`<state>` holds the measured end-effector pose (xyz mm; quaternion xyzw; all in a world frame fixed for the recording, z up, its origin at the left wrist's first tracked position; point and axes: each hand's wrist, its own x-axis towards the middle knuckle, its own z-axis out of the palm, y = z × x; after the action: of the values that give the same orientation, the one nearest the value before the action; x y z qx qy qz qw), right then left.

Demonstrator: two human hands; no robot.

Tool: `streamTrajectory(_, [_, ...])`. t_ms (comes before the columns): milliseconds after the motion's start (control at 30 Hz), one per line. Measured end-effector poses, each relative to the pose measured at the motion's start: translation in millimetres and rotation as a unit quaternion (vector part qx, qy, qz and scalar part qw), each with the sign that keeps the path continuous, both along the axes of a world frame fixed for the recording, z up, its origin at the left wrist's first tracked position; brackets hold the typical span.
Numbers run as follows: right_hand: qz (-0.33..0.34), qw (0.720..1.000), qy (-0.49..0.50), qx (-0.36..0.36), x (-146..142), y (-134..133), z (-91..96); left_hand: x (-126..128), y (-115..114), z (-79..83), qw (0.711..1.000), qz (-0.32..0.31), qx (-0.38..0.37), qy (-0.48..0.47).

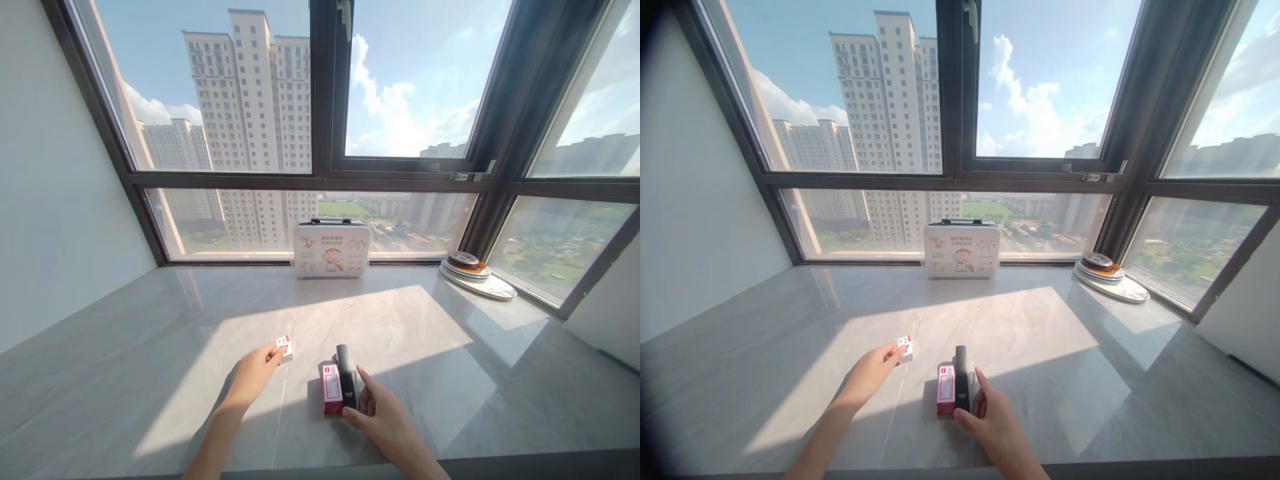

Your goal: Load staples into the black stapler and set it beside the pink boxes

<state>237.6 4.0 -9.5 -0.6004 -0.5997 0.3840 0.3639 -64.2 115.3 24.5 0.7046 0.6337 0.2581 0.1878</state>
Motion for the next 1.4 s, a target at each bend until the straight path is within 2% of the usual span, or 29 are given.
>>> streamTrajectory(167, [0.023,0.998,-0.062,-0.005,-4.6,3.4,8.4,54.0,-1.1,-1.3,0.995,-0.097,-0.035,-0.015])
streamTrajectory(267, [0.015,0.995,-0.1,-0.007,-9.8,2.5,16.8,73.5,-2.0,-0.5,0.987,-0.143,-0.07,-0.032])
streamTrajectory(467, [0.028,0.991,-0.125,0.022,-18.0,3.4,31.8,72.9,1.7,-0.5,0.96,-0.22,-0.159,-0.064])
streamTrajectory(700, [0.053,0.992,-0.109,0.02,-16.8,9.5,35.0,70.5,27.3,4.5,0.914,-0.296,-0.268,-0.073])
streamTrajectory(800, [0.074,0.993,-0.093,0.019,-9.0,14.2,34.9,76.5,34.1,4.8,0.903,-0.313,-0.286,-0.073])
streamTrajectory(900, [0.078,0.991,-0.103,0.018,7.9,23.0,35.8,90.5,38.4,3.5,0.905,-0.314,-0.277,-0.075])
streamTrajectory(1000, [0.075,0.991,-0.111,0.017,35.7,32.7,38.1,117.3,45.3,1.5,0.909,-0.31,-0.269,-0.072])
streamTrajectory(1100, [0.061,0.993,-0.105,-0.001,70.2,37.5,42.6,157.5,54.9,-0.3,0.902,-0.314,-0.287,-0.068])
streamTrajectory(1267, [0.028,0.996,-0.078,-0.018,123.4,30.2,53.9,233.0,63.7,-5.4,0.877,-0.328,-0.343,-0.076])
streamTrajectory(1400, [-0.014,0.996,-0.088,-0.031,150.7,21.5,63.7,273.8,62.5,-9.5,0.866,-0.327,-0.368,-0.086])
